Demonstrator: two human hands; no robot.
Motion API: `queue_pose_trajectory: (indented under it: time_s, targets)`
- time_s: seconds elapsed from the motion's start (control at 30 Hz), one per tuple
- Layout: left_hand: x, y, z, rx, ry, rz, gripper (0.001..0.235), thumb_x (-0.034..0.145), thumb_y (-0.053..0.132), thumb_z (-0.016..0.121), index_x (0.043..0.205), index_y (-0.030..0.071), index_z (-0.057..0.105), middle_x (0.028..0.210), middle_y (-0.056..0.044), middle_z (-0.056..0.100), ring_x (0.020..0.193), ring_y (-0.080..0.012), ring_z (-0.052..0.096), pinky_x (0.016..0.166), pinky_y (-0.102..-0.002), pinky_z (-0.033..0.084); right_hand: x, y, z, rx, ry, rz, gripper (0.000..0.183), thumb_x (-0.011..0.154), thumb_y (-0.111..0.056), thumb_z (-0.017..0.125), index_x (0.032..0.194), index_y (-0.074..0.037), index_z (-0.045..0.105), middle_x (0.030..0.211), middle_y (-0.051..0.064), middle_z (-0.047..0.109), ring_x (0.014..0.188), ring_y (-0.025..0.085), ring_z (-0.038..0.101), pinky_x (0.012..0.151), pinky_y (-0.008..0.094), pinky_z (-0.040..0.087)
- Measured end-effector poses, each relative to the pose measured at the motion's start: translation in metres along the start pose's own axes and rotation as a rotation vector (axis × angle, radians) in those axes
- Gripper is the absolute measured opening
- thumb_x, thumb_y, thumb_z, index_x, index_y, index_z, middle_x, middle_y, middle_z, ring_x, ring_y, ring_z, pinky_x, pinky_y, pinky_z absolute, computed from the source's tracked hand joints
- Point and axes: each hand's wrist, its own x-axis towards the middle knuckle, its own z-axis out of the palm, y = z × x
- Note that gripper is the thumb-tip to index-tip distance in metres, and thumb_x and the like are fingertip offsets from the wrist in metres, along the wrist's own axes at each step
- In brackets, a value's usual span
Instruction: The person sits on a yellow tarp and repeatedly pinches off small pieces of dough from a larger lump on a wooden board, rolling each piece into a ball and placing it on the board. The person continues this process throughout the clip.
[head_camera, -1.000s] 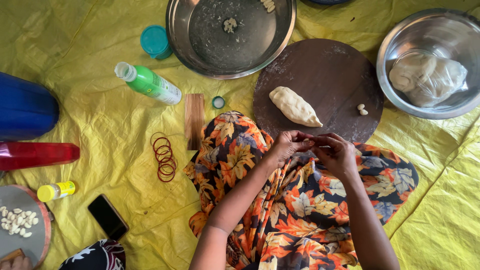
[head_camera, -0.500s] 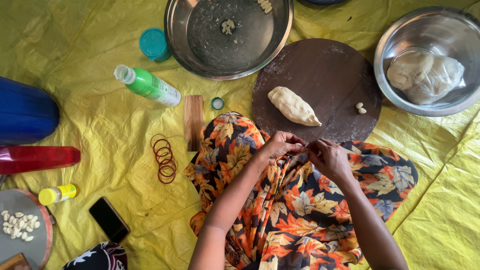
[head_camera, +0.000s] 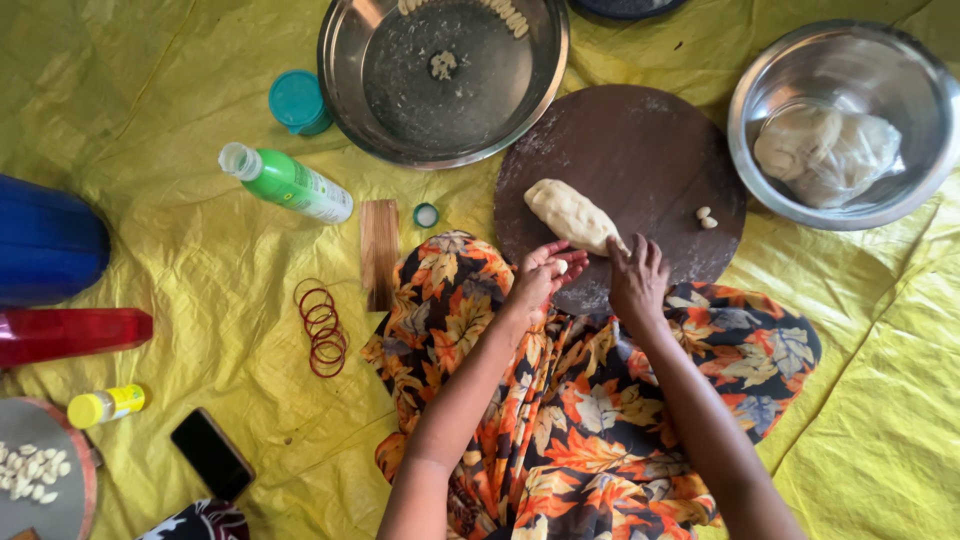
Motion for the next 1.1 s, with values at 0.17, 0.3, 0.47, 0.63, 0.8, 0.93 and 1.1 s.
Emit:
queue_pose_trajectory:
  time_s: [0.17, 0.3, 0.47, 0.63, 0.8, 0.93, 1.1]
  targets:
    - [-0.018, -0.014, 0.054, 0.326, -0.033, 0.08, 0.054, 0.093, -0.008, 0.042, 0.145, -0.009, 0.058, 0.125, -0.033, 0.067, 0.097, -0.0418, 0.063, 0.079, -0.047, 0.053, 0.008, 0.012, 0.011, 0.914, -0.112, 0.348, 0.036, 0.104, -0.031, 0.055, 0.138, -0.019, 0.061, 0.148, 0.018, 0.053, 0.137, 0.035, 0.053, 0.113, 0.045, 0.048]
    - [-0.046, -0.032, 0.101, 0.201, -0.127, -0.048, 0.064, 0.112, 0.039, 0.034, 0.164, 0.01, 0.011, 0.17, -0.016, 0.018, 0.155, -0.0258, 0.023, 0.125, -0.043, 0.024, -0.005, -0.014, 0.003, 1.84, -0.016, 0.406, 0.065, 0.11, -0.051, 0.031, 0.155, -0.006, 0.043, 0.164, 0.021, 0.04, 0.155, 0.035, 0.032, 0.127, 0.045, 0.022]
    - [-0.005, -0.019, 0.1, 0.088, -0.118, 0.228, 0.079, 0.108, 0.058, 0.028, 0.165, 0.006, 0.012, 0.176, -0.012, 0.005, 0.16, -0.022, 0.004, 0.127, -0.036, 0.009, -0.069, -0.041, -0.05, 1.676, 0.013, 0.174, 0.077, 0.108, -0.058, 0.019, 0.164, -0.005, 0.014, 0.174, 0.017, 0.011, 0.162, 0.03, 0.008, 0.129, 0.045, 0.01]
    - [0.002, -0.033, 0.099, 0.242, -0.173, 0.153, 0.076, 0.113, 0.046, 0.033, 0.177, 0.012, 0.01, 0.149, -0.044, 0.005, 0.138, -0.0533, 0.006, 0.125, -0.052, 0.015, -0.044, -0.031, -0.067, 1.97, 0.071, 0.285, 0.086, 0.103, -0.067, 0.025, 0.163, -0.005, 0.024, 0.172, 0.014, 0.021, 0.16, 0.03, 0.015, 0.129, 0.046, 0.012]
    - [-0.044, -0.051, 0.125, 0.822, -0.408, 0.57, 0.084, 0.109, 0.064, 0.011, 0.167, 0.004, 0.006, 0.177, -0.018, 0.0, 0.164, -0.0313, -0.006, 0.132, -0.044, -0.006, -0.001, 0.027, -0.033, 2.27, 0.027, 0.785, 0.09, 0.09, -0.075, 0.031, 0.158, -0.017, 0.034, 0.156, 0.005, 0.046, 0.148, 0.024, 0.039, 0.113, 0.05, 0.038]
    - [-0.039, -0.043, 0.147, 0.879, -0.301, 0.618, 0.09, 0.104, 0.073, 0.007, 0.167, 0.009, 0.008, 0.177, -0.017, 0.001, 0.164, -0.0325, -0.009, 0.131, -0.053, -0.01, -0.019, 0.023, 0.006, 2.543, -0.244, 0.929, 0.079, 0.094, -0.073, 0.033, 0.152, -0.02, 0.041, 0.145, 0.009, 0.054, 0.131, 0.028, 0.053, 0.106, 0.046, 0.044]
    - [0.004, -0.017, 0.133, 1.224, -0.12, 0.621, 0.09, 0.096, 0.078, 0.0, 0.166, 0.023, 0.018, 0.177, -0.014, 0.0, 0.163, -0.0344, -0.01, 0.126, -0.062, -0.012, -0.028, 0.078, 0.043, 2.599, -0.213, 0.818, 0.052, 0.108, -0.041, 0.055, 0.146, -0.006, 0.049, 0.132, 0.009, 0.061, 0.121, 0.027, 0.064, 0.108, 0.042, 0.051]
